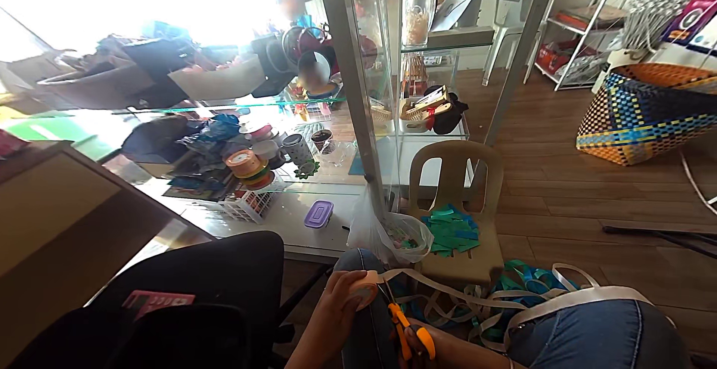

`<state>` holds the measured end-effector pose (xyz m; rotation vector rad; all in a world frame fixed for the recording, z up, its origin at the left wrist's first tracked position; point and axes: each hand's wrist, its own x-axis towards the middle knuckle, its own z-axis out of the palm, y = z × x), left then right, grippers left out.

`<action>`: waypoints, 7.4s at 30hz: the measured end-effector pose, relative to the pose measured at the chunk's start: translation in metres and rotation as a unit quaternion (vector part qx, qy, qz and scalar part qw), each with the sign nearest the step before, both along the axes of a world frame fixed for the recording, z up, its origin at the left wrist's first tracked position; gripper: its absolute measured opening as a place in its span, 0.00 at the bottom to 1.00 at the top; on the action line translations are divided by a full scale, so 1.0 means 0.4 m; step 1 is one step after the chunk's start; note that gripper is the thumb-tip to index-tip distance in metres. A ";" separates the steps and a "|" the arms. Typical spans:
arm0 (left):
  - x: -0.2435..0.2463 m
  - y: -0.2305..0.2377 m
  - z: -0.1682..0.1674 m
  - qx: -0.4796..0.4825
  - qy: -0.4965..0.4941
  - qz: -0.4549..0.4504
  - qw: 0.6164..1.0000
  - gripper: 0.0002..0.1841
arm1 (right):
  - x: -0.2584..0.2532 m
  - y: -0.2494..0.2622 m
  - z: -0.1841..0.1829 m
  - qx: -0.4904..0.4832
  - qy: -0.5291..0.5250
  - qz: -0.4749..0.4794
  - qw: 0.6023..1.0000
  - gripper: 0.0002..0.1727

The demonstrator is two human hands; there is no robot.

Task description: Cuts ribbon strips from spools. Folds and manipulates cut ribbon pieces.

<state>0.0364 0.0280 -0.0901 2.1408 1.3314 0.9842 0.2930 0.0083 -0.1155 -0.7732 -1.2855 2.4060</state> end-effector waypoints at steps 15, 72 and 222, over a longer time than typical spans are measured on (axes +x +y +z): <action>0.019 -0.013 -0.005 0.040 0.027 0.026 0.998 0.19 | -0.033 0.017 -0.035 -0.003 0.136 -0.061 0.989 0.35; -0.009 -0.008 -0.025 0.046 -0.005 -0.022 0.999 0.18 | 0.008 0.044 -0.071 0.029 0.174 -0.055 0.983 0.31; 0.198 0.408 0.073 0.389 -0.196 0.230 0.870 0.28 | 0.142 0.049 -0.327 0.139 -0.425 0.125 0.886 0.29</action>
